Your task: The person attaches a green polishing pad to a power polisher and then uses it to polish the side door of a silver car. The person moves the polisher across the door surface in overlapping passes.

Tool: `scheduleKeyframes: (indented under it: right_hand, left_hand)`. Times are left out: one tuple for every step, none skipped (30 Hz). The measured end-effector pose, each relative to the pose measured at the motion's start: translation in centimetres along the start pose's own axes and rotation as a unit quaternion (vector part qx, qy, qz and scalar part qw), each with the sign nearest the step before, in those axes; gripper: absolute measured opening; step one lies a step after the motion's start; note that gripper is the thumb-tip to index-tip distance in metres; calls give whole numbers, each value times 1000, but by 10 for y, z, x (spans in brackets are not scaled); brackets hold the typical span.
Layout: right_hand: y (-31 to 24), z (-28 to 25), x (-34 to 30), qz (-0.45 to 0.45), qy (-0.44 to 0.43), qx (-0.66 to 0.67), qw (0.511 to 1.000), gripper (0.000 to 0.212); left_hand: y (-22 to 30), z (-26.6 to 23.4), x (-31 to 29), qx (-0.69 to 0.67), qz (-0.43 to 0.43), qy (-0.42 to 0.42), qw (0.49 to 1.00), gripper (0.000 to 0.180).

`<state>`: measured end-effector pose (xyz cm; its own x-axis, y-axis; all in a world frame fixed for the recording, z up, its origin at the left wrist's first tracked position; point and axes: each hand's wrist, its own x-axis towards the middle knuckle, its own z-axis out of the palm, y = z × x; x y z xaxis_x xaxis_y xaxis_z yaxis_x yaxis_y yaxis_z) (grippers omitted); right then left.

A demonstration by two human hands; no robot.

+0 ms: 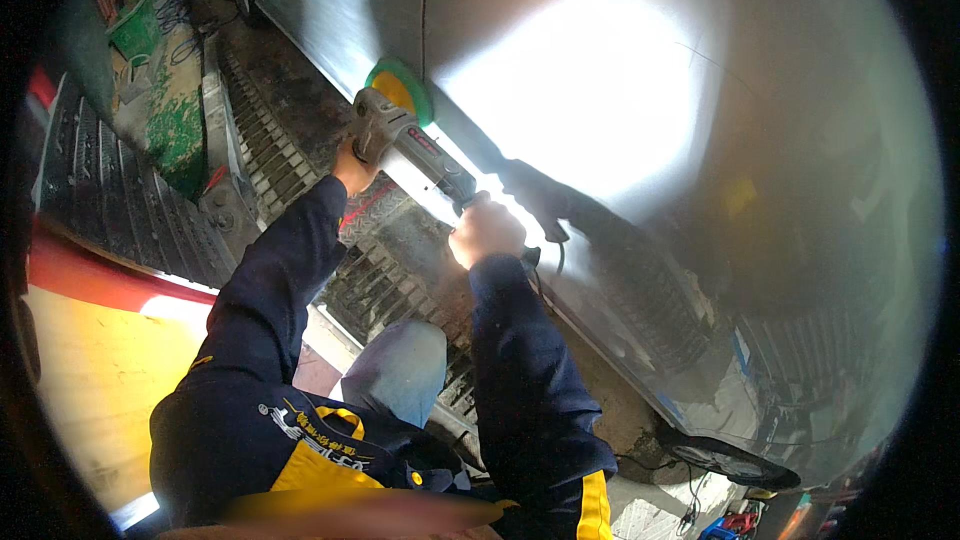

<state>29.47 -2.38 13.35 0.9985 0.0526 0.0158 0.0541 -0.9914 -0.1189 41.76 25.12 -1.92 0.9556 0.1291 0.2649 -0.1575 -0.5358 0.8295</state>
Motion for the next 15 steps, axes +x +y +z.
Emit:
scheduleKeyframes:
  right_hand:
    - [0,-1,-3,-10,2,-17,1000,30]
    - [2,-3,-8,-5,-18,2,1000,30]
    - [5,-5,-16,-12,-12,-7,1000,31]
    - [10,-8,-24,4,-6,0,1000,33]
    - [16,-11,-32,17,4,0,1000,34]
    - [26,-17,-41,11,13,4,1000,37]
    - [37,-24,-50,5,22,10,1000,39]
    - [47,-30,-59,31,36,17,999,43]
    - [57,-36,-66,38,60,10,997,45]
    - [67,-42,-76,50,66,0,997,46]
    - [77,-48,-85,60,73,-8,995,47]
    - [81,-51,-97,55,123,-21,991,48]
    - [90,-58,-109,32,149,24,988,49]
    - [97,-62,-121,52,165,37,984,49]
    - [102,-64,-134,74,178,49,980,49]
  left_hand:
    - [-1,1,-4,4,-26,-19,999,40]
    - [-1,6,-9,5,-20,-8,1000,39]
    - [0,12,-11,4,-20,2,1000,38]
    - [1,20,-12,-3,25,-18,1000,39]
    - [4,27,-12,-20,17,-15,1000,40]
    - [8,39,-17,-19,9,-7,1000,40]
    - [16,48,-13,-10,16,8,1000,40]
    - [26,55,-12,-55,24,7,998,39]
    - [39,59,-14,-120,66,18,990,39]
    - [57,63,-19,-170,86,13,982,39]
    - [79,62,-22,-217,105,7,970,39]
    - [101,53,-24,-221,95,-13,971,41]
    - [127,45,-28,-219,125,-23,967,41]
    - [153,37,-33,-217,155,-33,963,42]
    - [180,29,-38,-207,170,-46,962,43]
